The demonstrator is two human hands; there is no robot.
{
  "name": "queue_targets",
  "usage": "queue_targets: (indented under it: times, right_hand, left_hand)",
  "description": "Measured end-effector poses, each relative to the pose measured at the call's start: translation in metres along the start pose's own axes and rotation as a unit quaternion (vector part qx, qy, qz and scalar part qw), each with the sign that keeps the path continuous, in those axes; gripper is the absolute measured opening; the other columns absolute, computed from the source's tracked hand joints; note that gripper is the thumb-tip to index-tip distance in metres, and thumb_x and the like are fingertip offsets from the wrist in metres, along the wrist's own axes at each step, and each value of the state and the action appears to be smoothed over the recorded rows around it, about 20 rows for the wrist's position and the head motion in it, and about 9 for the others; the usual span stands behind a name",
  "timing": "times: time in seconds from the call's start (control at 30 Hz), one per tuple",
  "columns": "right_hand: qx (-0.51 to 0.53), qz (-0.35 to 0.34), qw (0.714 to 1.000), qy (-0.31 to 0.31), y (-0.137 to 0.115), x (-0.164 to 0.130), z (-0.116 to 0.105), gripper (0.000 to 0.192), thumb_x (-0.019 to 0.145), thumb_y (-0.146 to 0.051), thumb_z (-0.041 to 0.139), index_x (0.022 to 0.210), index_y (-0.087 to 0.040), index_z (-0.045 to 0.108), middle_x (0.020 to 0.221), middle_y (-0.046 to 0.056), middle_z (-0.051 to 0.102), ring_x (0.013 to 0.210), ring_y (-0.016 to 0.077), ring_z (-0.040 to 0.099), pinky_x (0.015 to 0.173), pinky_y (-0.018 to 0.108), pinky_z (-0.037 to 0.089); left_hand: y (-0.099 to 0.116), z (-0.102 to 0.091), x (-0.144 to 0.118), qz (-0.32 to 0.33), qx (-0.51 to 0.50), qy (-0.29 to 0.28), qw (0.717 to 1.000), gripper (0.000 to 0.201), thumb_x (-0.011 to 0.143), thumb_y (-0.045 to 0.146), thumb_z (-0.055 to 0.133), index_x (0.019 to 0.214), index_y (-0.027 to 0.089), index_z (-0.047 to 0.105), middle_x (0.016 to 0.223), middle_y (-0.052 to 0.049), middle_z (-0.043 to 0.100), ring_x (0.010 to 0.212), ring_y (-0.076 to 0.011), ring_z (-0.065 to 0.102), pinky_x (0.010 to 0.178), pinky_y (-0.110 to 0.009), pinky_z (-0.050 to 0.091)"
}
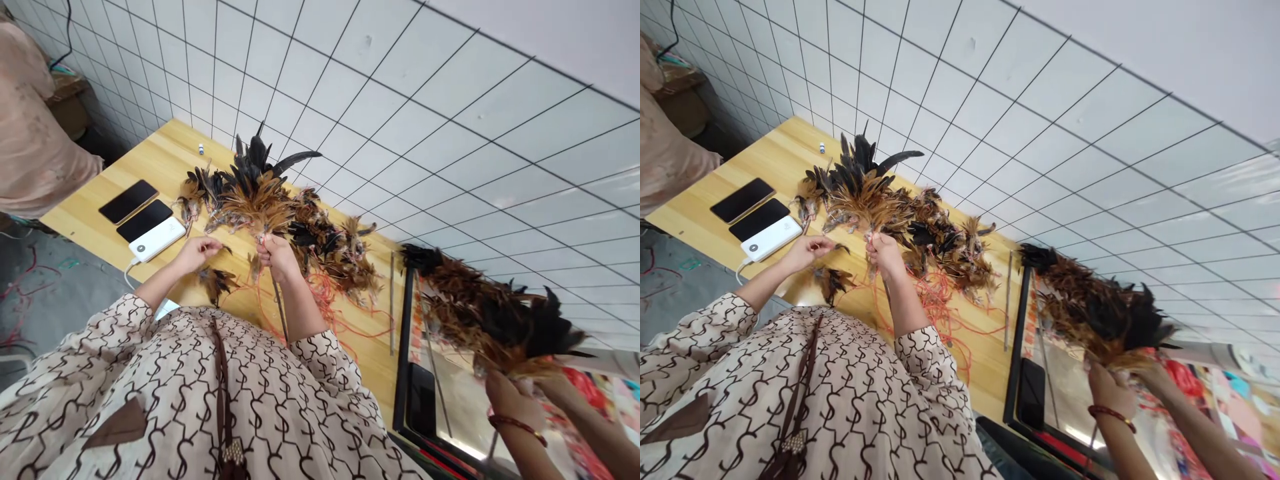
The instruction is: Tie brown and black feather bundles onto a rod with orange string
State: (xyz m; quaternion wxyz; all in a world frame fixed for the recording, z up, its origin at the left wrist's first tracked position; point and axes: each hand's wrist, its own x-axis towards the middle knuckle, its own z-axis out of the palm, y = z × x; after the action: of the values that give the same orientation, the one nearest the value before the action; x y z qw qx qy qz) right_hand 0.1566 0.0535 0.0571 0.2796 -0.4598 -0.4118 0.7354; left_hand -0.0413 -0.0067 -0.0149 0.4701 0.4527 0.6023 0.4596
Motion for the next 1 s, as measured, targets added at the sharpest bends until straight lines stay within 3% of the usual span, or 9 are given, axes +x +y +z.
queue_targets:
  times: [0.07,0.2,0.3,0.37,0.47,0.6,0.67,0.77,1.0]
  right_hand:
    - [0.005,0.003,1.0,-0.01,0.001,0.001,-0.001,0.035,0.074,-0.044,0.065,0.064,-0.018,0.044,0.047,-0.01,0.03,0.039,0.0014,0.018,0.037,0.015,0.012]
    - [0.017,0.013,1.0,-0.02,0.002,0.002,-0.002,0.032,0.074,-0.039,0.065,0.064,-0.017,0.045,0.048,-0.009,0.03,0.04,0.0014,0.019,0.038,0.014,0.011]
    - [0.028,0.015,0.999,-0.037,0.003,0.002,-0.004,0.03,0.074,-0.039,0.066,0.066,-0.017,0.047,0.049,-0.009,0.029,0.041,0.0017,0.018,0.038,0.014,0.01]
    - [0.036,0.012,0.998,-0.049,0.002,0.001,-0.006,0.03,0.072,-0.04,0.067,0.067,-0.016,0.049,0.049,-0.009,0.029,0.042,0.0019,0.018,0.038,0.015,0.01]
    - [0.047,0.002,0.997,-0.063,0.001,-0.001,-0.011,0.031,0.07,-0.041,0.07,0.068,-0.016,0.05,0.05,-0.009,0.027,0.043,0.0022,0.017,0.039,0.015,0.01]
    - [0.052,-0.012,0.997,-0.064,-0.001,-0.001,-0.016,0.031,0.069,-0.041,0.07,0.068,-0.016,0.051,0.051,-0.009,0.025,0.044,0.0032,0.018,0.039,0.015,0.01]
    - [0.049,-0.013,0.997,-0.066,-0.002,-0.001,-0.017,0.03,0.07,-0.041,0.069,0.069,-0.016,0.052,0.051,-0.008,0.026,0.044,0.0036,0.019,0.039,0.016,0.009]
    - [0.045,-0.021,0.996,-0.07,-0.003,0.001,-0.015,0.03,0.07,-0.042,0.069,0.068,-0.016,0.053,0.051,-0.008,0.027,0.044,0.0038,0.02,0.039,0.016,0.01]
    - [0.026,-0.027,0.997,-0.06,0.0,0.001,-0.006,0.035,0.063,-0.044,0.072,0.065,-0.017,0.05,0.052,-0.006,0.038,0.044,0.0038,0.026,0.039,0.016,0.012]
  left_hand:
    - [-0.011,-0.007,-0.009,0.024,0.155,-0.073,0.985,0.014,0.065,0.015,0.062,0.075,0.018,0.071,0.08,-0.005,0.07,0.079,-0.0206,0.061,0.081,-0.035,0.048]
    - [-0.02,-0.008,-0.022,0.091,0.397,-0.171,0.897,0.033,0.064,0.005,0.053,0.089,0.018,0.072,0.097,-0.011,0.069,0.097,-0.0236,0.058,0.092,-0.036,0.044]
    - [-0.021,-0.006,-0.026,0.096,0.478,-0.2,0.85,0.029,0.067,0.006,0.051,0.085,0.016,0.071,0.091,-0.013,0.067,0.093,-0.0239,0.059,0.088,-0.035,0.046]
    - [-0.024,-0.007,-0.027,0.094,0.477,-0.197,0.852,0.025,0.068,0.006,0.05,0.078,0.018,0.071,0.085,-0.012,0.067,0.09,-0.0231,0.059,0.084,-0.034,0.046]
    - [-0.029,-0.013,-0.028,0.072,0.385,-0.144,0.909,0.018,0.064,0.008,0.054,0.066,0.019,0.068,0.076,-0.008,0.067,0.083,-0.0212,0.059,0.08,-0.032,0.046]
    - [-0.02,-0.014,-0.023,-0.033,0.082,0.066,0.994,0.012,0.057,0.02,0.063,0.048,0.018,0.055,0.053,0.0,0.057,0.057,-0.015,0.053,0.061,-0.029,0.045]
    - [-0.002,-0.004,-0.02,-0.068,-0.109,0.148,0.981,0.019,0.05,0.027,0.071,0.048,0.018,0.054,0.047,0.003,0.054,0.05,-0.0119,0.05,0.056,-0.027,0.043]
    - [0.036,0.023,-0.015,-0.078,-0.272,0.14,0.949,0.028,0.039,0.03,0.08,0.053,0.015,0.06,0.049,0.002,0.058,0.047,-0.0108,0.051,0.051,-0.025,0.043]
    - [0.083,0.068,-0.007,-0.055,-0.334,0.125,0.933,0.031,0.037,0.028,0.083,0.056,0.014,0.063,0.055,-0.001,0.063,0.053,-0.0128,0.055,0.05,-0.025,0.041]
